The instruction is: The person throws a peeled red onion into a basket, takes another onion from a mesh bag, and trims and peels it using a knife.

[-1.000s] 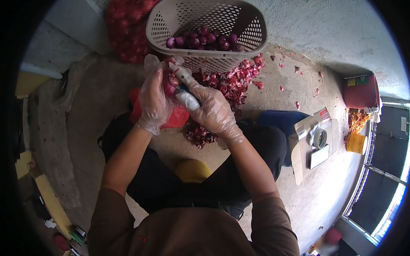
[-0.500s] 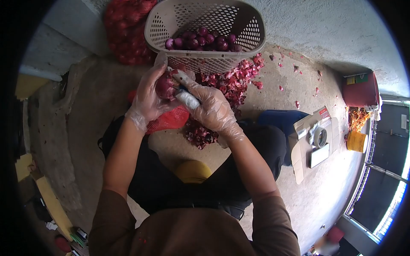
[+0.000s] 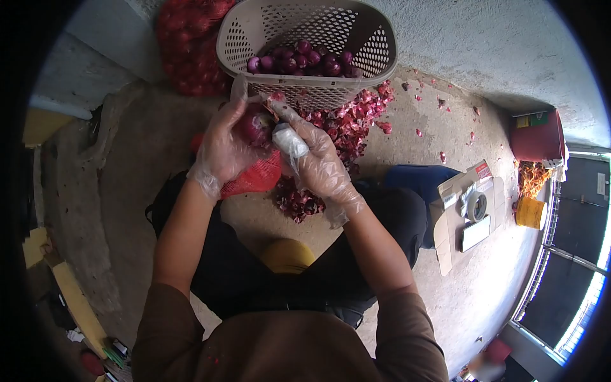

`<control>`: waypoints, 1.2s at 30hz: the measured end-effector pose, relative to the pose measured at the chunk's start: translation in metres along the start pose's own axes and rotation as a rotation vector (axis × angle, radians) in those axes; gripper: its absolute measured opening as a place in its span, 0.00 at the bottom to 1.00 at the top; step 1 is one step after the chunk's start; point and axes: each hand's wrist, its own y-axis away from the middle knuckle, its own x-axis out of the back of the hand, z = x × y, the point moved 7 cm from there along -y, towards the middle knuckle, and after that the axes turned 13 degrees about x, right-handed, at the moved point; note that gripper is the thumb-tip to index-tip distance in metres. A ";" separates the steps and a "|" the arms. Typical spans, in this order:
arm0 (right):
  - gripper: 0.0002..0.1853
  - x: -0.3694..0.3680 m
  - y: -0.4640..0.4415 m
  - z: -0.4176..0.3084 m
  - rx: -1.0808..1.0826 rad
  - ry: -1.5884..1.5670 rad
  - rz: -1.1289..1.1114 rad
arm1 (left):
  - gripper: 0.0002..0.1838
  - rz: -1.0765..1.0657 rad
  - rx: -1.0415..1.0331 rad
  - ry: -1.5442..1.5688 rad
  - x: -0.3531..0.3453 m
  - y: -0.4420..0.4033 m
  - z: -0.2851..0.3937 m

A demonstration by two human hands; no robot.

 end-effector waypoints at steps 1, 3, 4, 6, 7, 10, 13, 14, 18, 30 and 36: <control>0.26 0.001 0.000 0.000 -0.010 0.033 0.008 | 0.23 -0.061 -0.044 -0.046 0.000 -0.002 0.001; 0.26 0.002 -0.001 -0.002 -0.031 0.098 0.024 | 0.23 -0.065 -0.065 -0.073 0.000 -0.002 -0.001; 0.27 0.002 0.000 -0.003 -0.041 0.081 0.038 | 0.24 -0.066 -0.076 -0.087 -0.002 -0.001 -0.001; 0.28 0.003 0.002 -0.004 -0.061 0.048 0.067 | 0.24 0.043 -0.317 -0.397 0.022 -0.013 -0.005; 0.30 0.005 0.001 -0.001 -0.040 -0.005 0.079 | 0.24 0.031 -0.322 -0.376 0.022 -0.014 -0.006; 0.31 0.010 0.000 0.015 0.004 -0.121 0.123 | 0.24 -0.141 -0.104 0.040 -0.001 -0.008 -0.006; 0.26 0.010 0.003 0.020 0.022 -0.168 0.167 | 0.24 -0.153 -0.053 0.066 -0.003 -0.007 -0.009; 0.24 0.011 0.004 0.024 0.031 -0.199 0.163 | 0.24 -0.171 -0.056 0.068 -0.005 -0.006 -0.008; 0.26 0.011 0.010 0.027 0.010 -0.298 0.119 | 0.25 -0.234 -0.050 0.080 -0.011 -0.005 -0.010; 0.32 0.007 0.018 0.029 -0.067 -0.433 0.107 | 0.23 -0.385 -0.115 0.134 -0.029 0.003 -0.005; 0.28 0.005 0.016 0.023 -0.063 -0.547 0.057 | 0.27 -0.346 -0.115 0.103 -0.021 0.001 -0.006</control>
